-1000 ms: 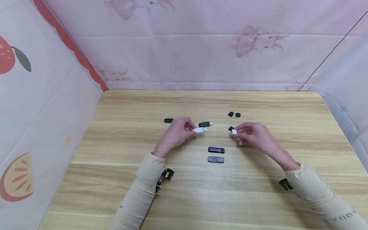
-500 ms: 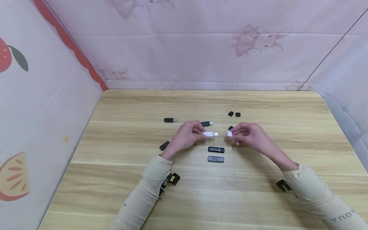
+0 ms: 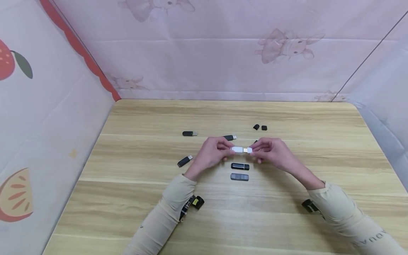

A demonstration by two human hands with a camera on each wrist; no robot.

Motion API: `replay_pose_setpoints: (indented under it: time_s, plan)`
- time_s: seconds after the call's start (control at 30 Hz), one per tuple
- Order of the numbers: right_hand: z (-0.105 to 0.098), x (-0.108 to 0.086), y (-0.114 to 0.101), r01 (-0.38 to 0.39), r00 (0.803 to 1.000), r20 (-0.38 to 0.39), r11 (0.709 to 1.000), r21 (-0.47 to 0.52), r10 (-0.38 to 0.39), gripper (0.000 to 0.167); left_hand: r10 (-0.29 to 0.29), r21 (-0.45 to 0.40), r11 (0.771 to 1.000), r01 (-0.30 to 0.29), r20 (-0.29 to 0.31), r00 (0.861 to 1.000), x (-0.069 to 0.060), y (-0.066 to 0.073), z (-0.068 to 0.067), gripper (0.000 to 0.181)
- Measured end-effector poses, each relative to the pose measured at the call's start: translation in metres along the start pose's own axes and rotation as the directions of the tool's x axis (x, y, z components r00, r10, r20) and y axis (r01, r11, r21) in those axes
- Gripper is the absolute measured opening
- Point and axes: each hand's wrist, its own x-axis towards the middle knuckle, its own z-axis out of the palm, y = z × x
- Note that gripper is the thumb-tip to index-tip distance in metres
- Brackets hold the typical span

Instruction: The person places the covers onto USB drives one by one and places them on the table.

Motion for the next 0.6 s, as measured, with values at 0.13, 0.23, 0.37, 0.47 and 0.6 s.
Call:
replay_pose_setpoints:
  time_s: [0.13, 0.23, 0.37, 0.47, 0.6]
  plan:
    - [0.0017, 0.0007, -0.0008, 0.000, 1.000, 0.000, 1.000, -0.003, 0.000, 0.026, -0.008, 0.008, 1.000, 0.008, -0.005, 1.000, -0.0004, 0.0008, 0.0019, 0.018]
    - [0.0037, 0.0009, -0.0017, 0.002, 1.000, 0.000, 1.000, -0.002, -0.002, 0.025, -0.001, 0.010, 1.000, 0.001, 0.002, 1.000, -0.0006, 0.0008, 0.0026, 0.018]
    - [0.0067, 0.0009, -0.0027, 0.011, 1.000, 0.000, 1.000, -0.007, -0.011, 0.025, -0.001, -0.014, 1.000, 0.002, 0.018, 1.000, -0.0005, 0.0008, 0.0033, 0.017]
    - [0.0081, 0.0012, -0.0029, 0.015, 1.000, -0.003, 1.000, -0.017, -0.015, 0.025, -0.010, -0.023, 1.000, 0.011, 0.025, 1.000, -0.0010, 0.0016, 0.0032, 0.018]
    - [0.0099, 0.0024, -0.0035, 0.012, 1.000, -0.010, 0.999, -0.031, -0.012, 0.025, -0.018, -0.012, 1.000, 0.018, 0.031, 0.999, -0.0025, 0.0033, 0.0028, 0.018]
